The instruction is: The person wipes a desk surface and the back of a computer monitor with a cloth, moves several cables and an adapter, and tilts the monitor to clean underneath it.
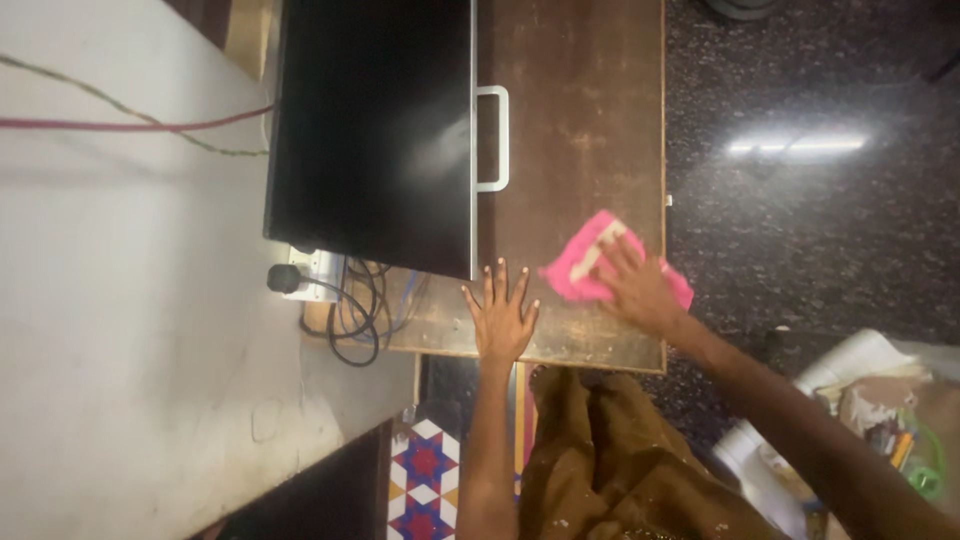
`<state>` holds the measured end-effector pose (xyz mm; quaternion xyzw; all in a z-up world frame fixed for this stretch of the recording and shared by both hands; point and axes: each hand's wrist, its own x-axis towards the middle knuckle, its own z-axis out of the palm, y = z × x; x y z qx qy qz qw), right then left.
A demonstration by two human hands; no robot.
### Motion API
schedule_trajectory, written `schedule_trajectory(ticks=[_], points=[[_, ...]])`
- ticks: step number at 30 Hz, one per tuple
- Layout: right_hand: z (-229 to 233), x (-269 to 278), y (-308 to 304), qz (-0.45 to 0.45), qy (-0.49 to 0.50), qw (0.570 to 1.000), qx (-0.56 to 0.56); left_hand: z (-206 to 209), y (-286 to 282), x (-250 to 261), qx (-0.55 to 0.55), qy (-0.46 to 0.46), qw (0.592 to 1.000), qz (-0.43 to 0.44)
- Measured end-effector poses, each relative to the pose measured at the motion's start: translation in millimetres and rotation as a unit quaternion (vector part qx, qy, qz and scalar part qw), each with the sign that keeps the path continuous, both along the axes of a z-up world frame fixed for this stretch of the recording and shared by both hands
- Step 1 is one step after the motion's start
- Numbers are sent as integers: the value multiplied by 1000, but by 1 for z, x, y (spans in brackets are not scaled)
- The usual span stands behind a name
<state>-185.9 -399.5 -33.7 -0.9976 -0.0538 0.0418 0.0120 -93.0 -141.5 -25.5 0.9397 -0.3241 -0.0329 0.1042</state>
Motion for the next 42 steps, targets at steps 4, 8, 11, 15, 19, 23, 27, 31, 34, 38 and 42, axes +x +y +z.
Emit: schedule_trajectory(ticks=[4, 8, 11, 15, 19, 23, 27, 31, 34, 38, 42], points=[[21, 48, -12, -90, -25, 995, 17, 1, 0, -1, -5, -4, 1000, 0], [52, 82, 15, -116, 39, 990, 65, -10, 1, 1, 5, -7, 1000, 0], [66, 96, 52, -50, 77, 994, 60, -22, 7, 4, -26, -16, 1000, 4], [59, 81, 98, 52, 115, 992, 0, -28, 13, 4, -130, 2, 991, 23], [39, 36, 113, 64, 70, 992, 79, -25, 19, 2, -218, 8, 975, 30], [24, -20, 96, 84, 37, 992, 89, -25, 18, 4, -207, 4, 978, 15], [7, -41, 69, 16, 119, 987, 110, -15, 8, 0, -129, -7, 992, -7], [-14, -34, 33, 33, -89, 992, 88, -2, -25, 2, -84, 1, 994, -74], [-13, -8, 5, -30, -86, 995, 49, 5, -64, 15, -84, -3, 993, -83], [-2, 7, -11, -140, -27, 988, 57, 6, -95, 24, -141, 41, 989, -34], [-10, -9, -11, 24, -139, 988, 69, -13, -108, 30, -135, 32, 988, 72]])
